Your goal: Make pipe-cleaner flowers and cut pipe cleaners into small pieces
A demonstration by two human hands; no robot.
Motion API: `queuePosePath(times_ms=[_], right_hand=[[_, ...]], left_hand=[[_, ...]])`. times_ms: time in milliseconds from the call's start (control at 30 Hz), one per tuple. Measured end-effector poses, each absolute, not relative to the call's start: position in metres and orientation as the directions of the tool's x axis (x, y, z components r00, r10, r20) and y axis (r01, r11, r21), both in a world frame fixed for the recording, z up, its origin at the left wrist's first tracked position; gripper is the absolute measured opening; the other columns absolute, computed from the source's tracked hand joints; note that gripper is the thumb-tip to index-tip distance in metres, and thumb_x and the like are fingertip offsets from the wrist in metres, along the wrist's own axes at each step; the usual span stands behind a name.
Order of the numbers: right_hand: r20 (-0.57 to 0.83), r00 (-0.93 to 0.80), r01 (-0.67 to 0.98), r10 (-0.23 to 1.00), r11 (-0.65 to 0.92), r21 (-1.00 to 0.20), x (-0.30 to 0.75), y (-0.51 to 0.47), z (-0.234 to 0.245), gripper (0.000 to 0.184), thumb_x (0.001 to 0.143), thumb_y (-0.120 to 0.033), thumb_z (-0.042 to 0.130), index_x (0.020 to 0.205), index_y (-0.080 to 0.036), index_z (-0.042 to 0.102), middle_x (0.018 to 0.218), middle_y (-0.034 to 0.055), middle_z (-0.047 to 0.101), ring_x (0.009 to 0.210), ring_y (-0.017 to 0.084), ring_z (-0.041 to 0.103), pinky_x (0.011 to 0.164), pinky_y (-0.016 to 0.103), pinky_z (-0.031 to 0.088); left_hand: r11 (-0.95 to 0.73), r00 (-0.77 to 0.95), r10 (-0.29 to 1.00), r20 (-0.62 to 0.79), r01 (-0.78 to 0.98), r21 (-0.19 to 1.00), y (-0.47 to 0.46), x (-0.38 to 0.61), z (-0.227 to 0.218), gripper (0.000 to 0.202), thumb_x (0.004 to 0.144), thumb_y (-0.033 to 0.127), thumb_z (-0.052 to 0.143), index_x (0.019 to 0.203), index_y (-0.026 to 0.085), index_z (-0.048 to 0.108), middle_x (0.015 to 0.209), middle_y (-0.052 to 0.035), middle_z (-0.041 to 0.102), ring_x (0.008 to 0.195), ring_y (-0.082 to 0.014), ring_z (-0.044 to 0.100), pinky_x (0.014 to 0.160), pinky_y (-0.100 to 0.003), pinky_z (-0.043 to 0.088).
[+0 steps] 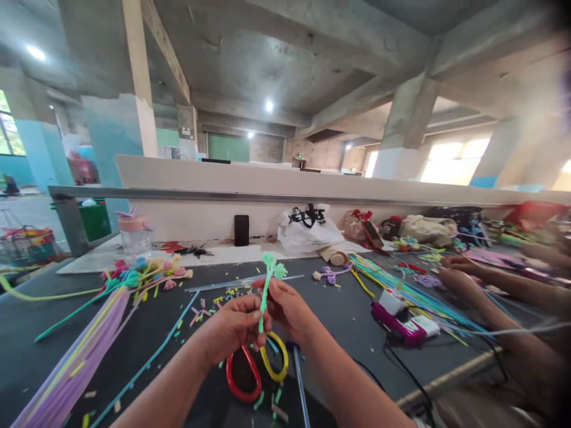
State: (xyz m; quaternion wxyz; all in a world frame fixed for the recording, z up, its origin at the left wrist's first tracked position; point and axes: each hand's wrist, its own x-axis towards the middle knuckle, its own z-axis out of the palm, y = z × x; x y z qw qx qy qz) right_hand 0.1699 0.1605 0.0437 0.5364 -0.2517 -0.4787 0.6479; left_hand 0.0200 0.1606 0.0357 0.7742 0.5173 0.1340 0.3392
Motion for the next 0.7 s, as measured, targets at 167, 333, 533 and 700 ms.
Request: queuePosePath(times_ms=[167, 333, 533, 700], right_hand=[[0.163, -0.200, -0.428, 0.966, 0.063, -0.902, 0.151, 0.185, 0.041, 0.029, 0.073, -0.044, 0.062, 0.076, -0.015, 0.060, 0.039, -0.0077, 0.043, 0.029, 0.005, 0.035, 0.027, 0.015, 0.032], [0.116, -0.125, -0.457, 0.985, 0.047, -0.888, 0.131, 0.188, 0.033, 0.031, 0.072, -0.046, 0.063, 0.071, -0.015, 0.058, 0.037, -0.0092, 0.038, 0.028, 0.004, 0.032, 0.027, 0.014, 0.029], [0.101, -0.056, -0.493, 0.993, 0.060, -0.868, 0.135, 0.197, 0.023, 0.028, 0.070, -0.040, 0.066, 0.064, -0.014, 0.060, 0.040, -0.0086, 0.033, 0.036, 0.003, 0.028, 0.033, 0.014, 0.023], [0.088, -0.045, -0.468, 0.995, 0.057, -0.882, 0.141, 0.197, 0.020, 0.027, 0.070, -0.038, 0.067, 0.061, -0.014, 0.060, 0.043, -0.0079, 0.032, 0.041, 0.004, 0.026, 0.038, 0.016, 0.022]], left_hand=[[0.265, 0.680, 0.726, 0.102, -0.414, 0.871, 0.180, 0.018, 0.026, 0.012, 0.076, 0.025, 0.059, 0.079, 0.013, 0.058, 0.070, -0.0031, 0.059, 0.047, -0.0071, 0.053, 0.044, -0.018, 0.038], [0.306, 0.608, 0.793, 0.031, -0.442, 0.843, 0.181, 0.005, 0.014, 0.013, 0.077, 0.025, 0.058, 0.080, 0.013, 0.059, 0.067, -0.0025, 0.057, 0.045, -0.0060, 0.051, 0.042, -0.016, 0.036], [0.335, 0.590, 0.808, -0.013, -0.440, 0.833, 0.183, 0.008, 0.010, 0.015, 0.078, 0.026, 0.057, 0.081, 0.011, 0.059, 0.067, -0.0030, 0.056, 0.041, -0.0051, 0.048, 0.035, -0.015, 0.032], [0.390, 0.597, 0.800, -0.056, -0.448, 0.805, 0.185, 0.014, 0.005, 0.015, 0.078, 0.028, 0.057, 0.077, 0.013, 0.057, 0.066, -0.0026, 0.056, 0.038, -0.0039, 0.045, 0.033, -0.015, 0.029]])
